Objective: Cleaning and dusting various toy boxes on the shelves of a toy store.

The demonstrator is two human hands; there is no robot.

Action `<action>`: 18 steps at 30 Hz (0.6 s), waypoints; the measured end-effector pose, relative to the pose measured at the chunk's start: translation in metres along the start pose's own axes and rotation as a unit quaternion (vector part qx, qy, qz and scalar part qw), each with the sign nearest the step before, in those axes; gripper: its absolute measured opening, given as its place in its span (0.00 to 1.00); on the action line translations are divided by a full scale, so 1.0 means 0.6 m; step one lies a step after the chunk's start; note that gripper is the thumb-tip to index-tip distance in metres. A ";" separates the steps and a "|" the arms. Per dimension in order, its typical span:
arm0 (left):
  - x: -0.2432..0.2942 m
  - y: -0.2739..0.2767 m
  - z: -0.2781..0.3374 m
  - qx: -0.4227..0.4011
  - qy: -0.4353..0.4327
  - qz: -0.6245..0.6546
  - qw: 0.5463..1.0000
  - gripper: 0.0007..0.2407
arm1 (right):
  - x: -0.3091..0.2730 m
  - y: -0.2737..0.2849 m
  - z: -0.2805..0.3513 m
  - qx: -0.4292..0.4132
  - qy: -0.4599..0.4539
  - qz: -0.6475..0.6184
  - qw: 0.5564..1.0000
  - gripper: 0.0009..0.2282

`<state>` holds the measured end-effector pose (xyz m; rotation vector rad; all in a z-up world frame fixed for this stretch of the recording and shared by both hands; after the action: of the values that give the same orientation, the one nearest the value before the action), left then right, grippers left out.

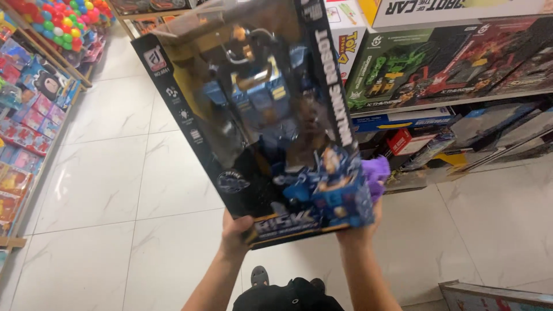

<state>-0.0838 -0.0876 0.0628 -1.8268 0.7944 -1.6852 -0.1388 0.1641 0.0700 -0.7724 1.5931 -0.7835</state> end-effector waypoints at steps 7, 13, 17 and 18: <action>-0.088 -0.058 -0.030 0.003 -0.016 0.040 0.999 0.29 | 0.036 -0.033 0.045 0.216 0.059 0.004 0.975 0.22; -0.108 -0.045 -0.051 0.015 -0.012 -0.070 0.997 0.18 | 0.064 -0.064 0.056 0.190 0.003 -0.011 0.982 0.24; -0.086 -0.036 -0.038 0.013 -0.100 -0.285 0.953 0.12 | -0.033 -0.053 0.015 0.169 0.180 0.172 0.954 0.19; -0.093 -0.023 -0.036 0.043 -0.060 -0.284 0.956 0.12 | -0.075 -0.064 0.020 0.164 0.288 0.260 0.907 0.16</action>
<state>-0.1072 -0.0374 0.0362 -2.2068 0.1348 -1.8756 -0.1182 0.1786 0.1245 0.1659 1.9913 -0.8874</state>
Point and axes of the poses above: each hand's wrist, its own z-axis away from the middle knuckle, its own y-axis out of the back of the hand, x = y × z, the point moved 10 cm from there along -z, towards the middle knuckle, and after that the axes turned 2 degrees about y, right-handed, at the moved point
